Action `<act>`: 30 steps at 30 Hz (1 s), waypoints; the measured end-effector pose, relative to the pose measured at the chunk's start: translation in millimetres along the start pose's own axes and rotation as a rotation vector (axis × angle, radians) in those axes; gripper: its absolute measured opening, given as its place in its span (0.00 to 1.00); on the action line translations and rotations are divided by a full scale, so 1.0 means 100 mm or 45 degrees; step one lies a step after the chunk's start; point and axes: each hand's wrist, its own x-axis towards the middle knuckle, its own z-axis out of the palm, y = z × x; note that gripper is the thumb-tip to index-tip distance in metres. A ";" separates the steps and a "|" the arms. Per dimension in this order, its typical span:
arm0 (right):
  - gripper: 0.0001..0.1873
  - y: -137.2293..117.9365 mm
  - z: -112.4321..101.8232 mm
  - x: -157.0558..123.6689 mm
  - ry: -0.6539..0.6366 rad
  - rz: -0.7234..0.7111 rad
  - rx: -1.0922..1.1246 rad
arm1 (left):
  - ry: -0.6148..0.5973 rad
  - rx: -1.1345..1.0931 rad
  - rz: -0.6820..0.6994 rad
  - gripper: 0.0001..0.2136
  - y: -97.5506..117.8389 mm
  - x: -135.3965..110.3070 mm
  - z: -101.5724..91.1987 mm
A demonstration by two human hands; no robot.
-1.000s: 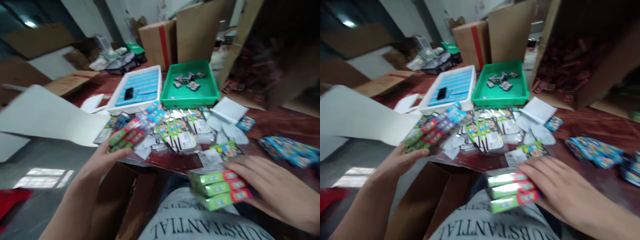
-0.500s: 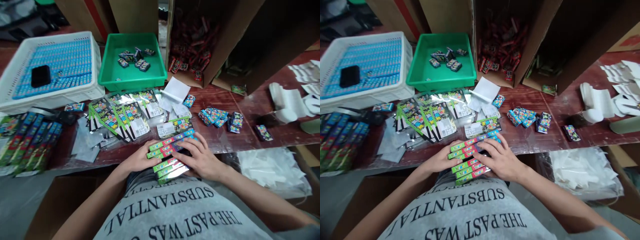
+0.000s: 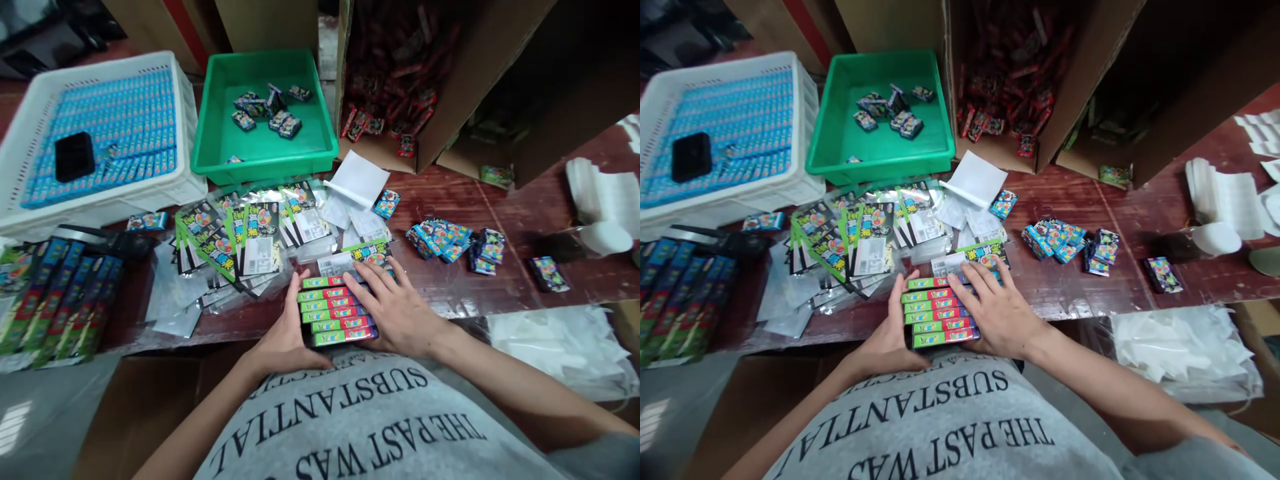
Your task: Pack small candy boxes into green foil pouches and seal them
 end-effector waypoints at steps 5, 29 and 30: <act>0.63 0.25 -0.07 -0.10 0.039 -0.084 0.207 | 0.125 -0.008 0.064 0.70 -0.14 0.09 0.16; 0.67 0.15 -0.07 -0.23 0.160 0.018 0.225 | 0.131 0.131 0.176 0.63 -0.29 -0.08 -0.10; 0.62 0.11 -0.14 -0.21 0.114 -0.072 0.134 | 0.135 0.136 0.170 0.62 -0.29 -0.08 -0.09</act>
